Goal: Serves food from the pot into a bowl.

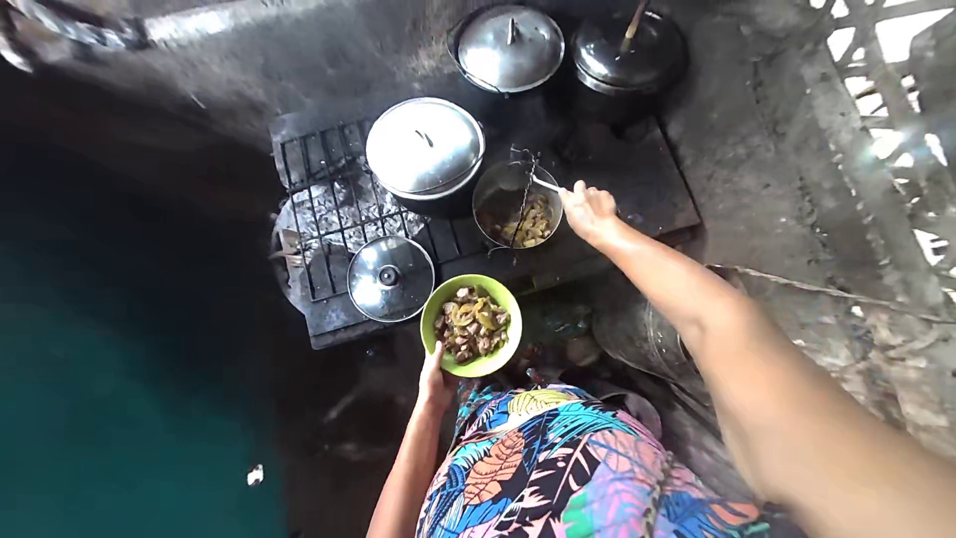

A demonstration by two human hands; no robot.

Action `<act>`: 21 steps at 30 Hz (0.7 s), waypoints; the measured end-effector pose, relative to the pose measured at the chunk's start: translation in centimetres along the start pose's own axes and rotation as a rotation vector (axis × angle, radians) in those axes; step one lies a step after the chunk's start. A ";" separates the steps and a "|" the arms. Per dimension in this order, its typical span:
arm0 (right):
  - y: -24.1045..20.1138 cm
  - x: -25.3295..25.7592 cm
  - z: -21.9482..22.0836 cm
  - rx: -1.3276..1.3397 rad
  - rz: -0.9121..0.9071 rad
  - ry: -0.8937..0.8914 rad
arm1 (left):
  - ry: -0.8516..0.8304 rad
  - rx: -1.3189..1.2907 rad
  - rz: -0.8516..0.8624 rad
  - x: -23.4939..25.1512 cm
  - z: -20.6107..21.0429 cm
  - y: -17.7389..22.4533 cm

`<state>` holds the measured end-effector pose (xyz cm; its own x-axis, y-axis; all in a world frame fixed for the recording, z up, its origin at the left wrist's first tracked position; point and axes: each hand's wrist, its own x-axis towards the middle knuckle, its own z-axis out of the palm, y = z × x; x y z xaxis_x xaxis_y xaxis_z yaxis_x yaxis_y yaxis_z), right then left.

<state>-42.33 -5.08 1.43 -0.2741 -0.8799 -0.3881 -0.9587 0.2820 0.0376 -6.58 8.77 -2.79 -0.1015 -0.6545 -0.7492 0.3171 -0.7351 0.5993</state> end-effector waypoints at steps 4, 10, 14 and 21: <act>-0.3 1.0 0.2 0.060 0.027 -0.108 | 0.040 -0.045 -0.003 -0.5 -2.4 0.6; -1.0 2.6 -0.5 0.338 0.157 -0.298 | 0.009 -0.089 -0.028 -0.5 -3.4 1.4; -1.6 3.4 -0.2 0.566 0.315 -0.408 | -0.043 -0.061 -0.032 0.1 -3.2 1.9; 1.5 2.4 -0.1 0.708 0.328 -0.371 | -0.120 0.001 -0.067 0.8 -0.7 2.1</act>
<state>-44.41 -6.81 0.67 -0.3677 -0.5653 -0.7384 -0.5286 0.7803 -0.3342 -5.32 6.82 -2.26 -0.2341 -0.6207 -0.7482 0.3051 -0.7777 0.5497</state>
